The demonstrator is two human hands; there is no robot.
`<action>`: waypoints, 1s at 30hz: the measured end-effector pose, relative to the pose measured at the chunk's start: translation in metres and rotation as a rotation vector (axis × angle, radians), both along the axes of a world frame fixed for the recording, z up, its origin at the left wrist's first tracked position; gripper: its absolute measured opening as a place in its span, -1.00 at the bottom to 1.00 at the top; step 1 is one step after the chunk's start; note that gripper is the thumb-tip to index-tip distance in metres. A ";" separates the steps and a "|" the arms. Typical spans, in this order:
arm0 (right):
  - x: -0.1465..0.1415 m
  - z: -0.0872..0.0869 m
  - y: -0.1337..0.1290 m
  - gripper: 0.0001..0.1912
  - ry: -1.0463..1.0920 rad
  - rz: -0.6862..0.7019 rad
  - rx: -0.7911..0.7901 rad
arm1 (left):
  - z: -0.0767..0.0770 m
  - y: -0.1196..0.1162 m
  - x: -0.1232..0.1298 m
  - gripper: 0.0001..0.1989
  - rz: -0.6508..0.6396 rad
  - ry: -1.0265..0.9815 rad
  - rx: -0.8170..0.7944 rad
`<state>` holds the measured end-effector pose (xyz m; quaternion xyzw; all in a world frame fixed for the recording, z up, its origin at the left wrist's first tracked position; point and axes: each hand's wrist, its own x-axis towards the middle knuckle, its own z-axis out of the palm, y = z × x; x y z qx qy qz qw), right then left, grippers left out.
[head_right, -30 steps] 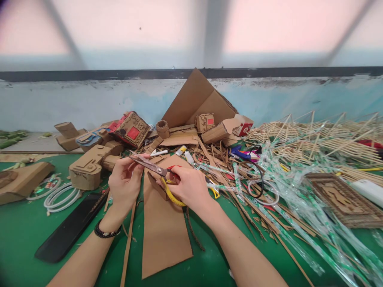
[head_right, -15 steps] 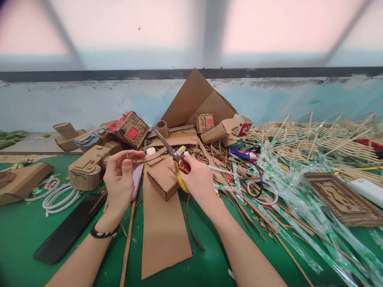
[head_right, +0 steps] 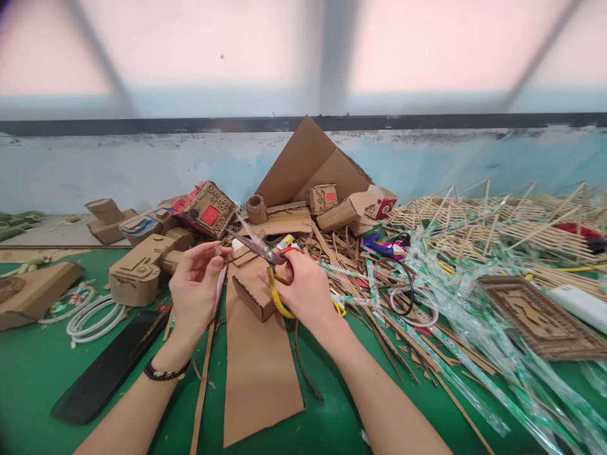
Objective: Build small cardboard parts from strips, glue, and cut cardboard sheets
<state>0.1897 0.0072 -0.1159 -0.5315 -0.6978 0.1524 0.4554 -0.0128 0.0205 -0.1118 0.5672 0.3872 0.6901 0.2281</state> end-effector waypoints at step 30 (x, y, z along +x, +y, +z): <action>-0.009 0.004 -0.012 -0.54 -0.167 0.100 -0.055 | -0.008 -0.001 0.004 -0.80 -0.051 0.072 0.169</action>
